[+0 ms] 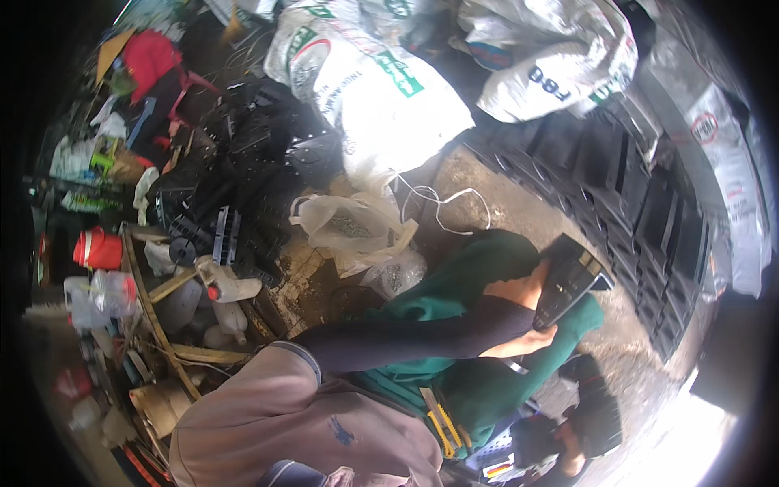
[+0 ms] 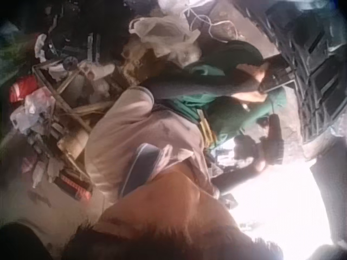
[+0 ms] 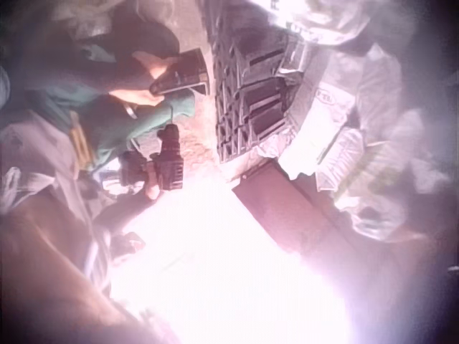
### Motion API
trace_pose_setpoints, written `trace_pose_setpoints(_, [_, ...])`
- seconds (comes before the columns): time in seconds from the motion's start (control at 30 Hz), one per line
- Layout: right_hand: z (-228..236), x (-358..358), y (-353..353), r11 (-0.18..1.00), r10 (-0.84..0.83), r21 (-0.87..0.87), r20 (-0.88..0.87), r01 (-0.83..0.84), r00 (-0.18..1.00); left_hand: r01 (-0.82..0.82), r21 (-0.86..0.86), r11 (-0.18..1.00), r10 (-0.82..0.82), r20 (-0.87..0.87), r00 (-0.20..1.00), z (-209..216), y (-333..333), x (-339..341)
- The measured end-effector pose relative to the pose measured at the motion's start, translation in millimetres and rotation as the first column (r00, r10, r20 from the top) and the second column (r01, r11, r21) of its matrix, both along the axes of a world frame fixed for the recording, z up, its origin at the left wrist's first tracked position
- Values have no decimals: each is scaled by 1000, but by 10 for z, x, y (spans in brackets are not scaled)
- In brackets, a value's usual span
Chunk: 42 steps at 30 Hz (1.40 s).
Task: The person sits on the floor and uses a cordless drill to drive screws into a black plastic part. After finishing, they stand up, place the part on a shelf, and walk to a charging station to swap the drill battery.
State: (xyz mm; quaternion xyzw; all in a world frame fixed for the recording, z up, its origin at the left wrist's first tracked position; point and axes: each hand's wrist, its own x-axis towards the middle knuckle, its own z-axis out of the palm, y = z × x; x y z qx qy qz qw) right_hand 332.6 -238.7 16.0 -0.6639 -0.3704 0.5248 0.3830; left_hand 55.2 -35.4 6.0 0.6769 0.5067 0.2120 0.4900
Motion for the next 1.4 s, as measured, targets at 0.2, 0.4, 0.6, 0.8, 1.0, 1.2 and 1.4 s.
trace_pose_setpoints(0.2, [-133, -99, -327, 995, -88, -34, 49, 90, 995, -206, 21, 978, 182, 391, 902, 62, -11, -504])
trace_pose_setpoints(0.4, [-131, -123, -357, 989, -135, -55, 77, 139, 988, -437, -427, 792, 575, 763, 295, -189, 5, -1490])
trace_pose_setpoints(0.6, [-197, -270, -37, 982, -161, -72, 142, 172, 977, -757, -558, 339, 903, 420, 95, -939, -114, -2929])
trace_pose_setpoints(0.8, [-166, -382, 282, 983, -142, -87, 185, 160, 972, -935, -350, 55, 916, 391, -92, -1336, -473, -3887])
trace_pose_setpoints(1.0, [-141, -486, 426, 984, -131, -94, 214, 154, 968, -868, -495, 35, 893, 404, -195, -1715, -680, -4375])
trace_pose_setpoints(1.2, [-87, -543, 470, 980, -142, -103, 236, 170, 961, -848, -488, 207, 844, 527, -97, -2270, -803, -4622])
trace_pose_setpoints(1.4, [-67, -602, 581, 979, -153, -96, 250, 182, 956, -906, -362, 219, 864, 504, 7, -2229, -630, -4658])
